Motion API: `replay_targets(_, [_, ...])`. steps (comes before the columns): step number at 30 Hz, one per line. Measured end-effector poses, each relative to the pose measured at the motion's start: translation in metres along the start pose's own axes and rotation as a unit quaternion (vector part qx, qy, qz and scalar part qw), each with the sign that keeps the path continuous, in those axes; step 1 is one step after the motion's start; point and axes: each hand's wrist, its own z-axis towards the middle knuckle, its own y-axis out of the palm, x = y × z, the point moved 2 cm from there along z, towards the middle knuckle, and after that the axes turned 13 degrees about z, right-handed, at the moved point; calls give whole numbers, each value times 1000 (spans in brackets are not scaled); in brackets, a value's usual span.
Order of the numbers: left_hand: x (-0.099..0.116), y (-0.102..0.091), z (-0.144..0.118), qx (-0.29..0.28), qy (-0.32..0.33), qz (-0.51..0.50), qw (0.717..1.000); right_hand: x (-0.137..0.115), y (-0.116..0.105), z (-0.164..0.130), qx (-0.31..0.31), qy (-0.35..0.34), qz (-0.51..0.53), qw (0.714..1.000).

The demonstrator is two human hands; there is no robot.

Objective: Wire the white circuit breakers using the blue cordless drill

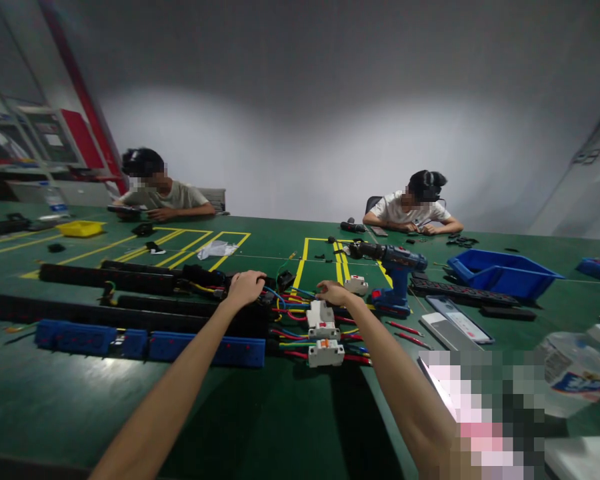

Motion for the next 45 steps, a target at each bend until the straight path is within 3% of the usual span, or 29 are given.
replay_targets(5, [3, 0, -3, 14, -12, -11, 1000, 3, 4, 8, -52, 6, -1, 999])
replay_targets(11, [6, -11, -12, 52, -24, -27, 998, -2, 1, -6, -5, -28, 9, 1000])
replay_targets(13, [11, -21, -18, 93, -47, -31, 994, -5, -4, -15, 22, -54, 16, 998])
replay_targets(15, [19, -35, -29, 169, -66, -45, 982, -6, -10, -26, 48, -78, 22, 996])
replay_targets(17, [32, -50, -43, 239, -42, -74, 967, -4, -16, -39, 70, -94, 26, 993])
replay_targets(18, [40, -55, -51, 242, -10, -89, 966, -2, -19, -46, 78, -97, 26, 992])
replay_targets(22, [76, -58, -77, 120, 120, -119, 978, 6, -27, -78, 84, -96, 15, 992])
replay_targets(25, [99, -47, -84, 22, 160, -89, 983, 9, -27, -98, 59, -93, 4, 994])
replay_targets(30, [117, -24, -81, -87, 210, -63, 972, 10, -22, -115, 27, -90, -8, 995])
replay_targets(35, [119, -13, -74, -114, 202, -89, 969, 13, -18, -116, 23, -88, -2, 996])
replay_targets(40, [119, -7, -71, -137, 153, -187, 961, 14, -19, -118, 16, -90, 8, 996])
replay_targets(45, [124, -4, -70, -127, 135, -203, 962, 11, -21, -122, 7, -92, 24, 995])
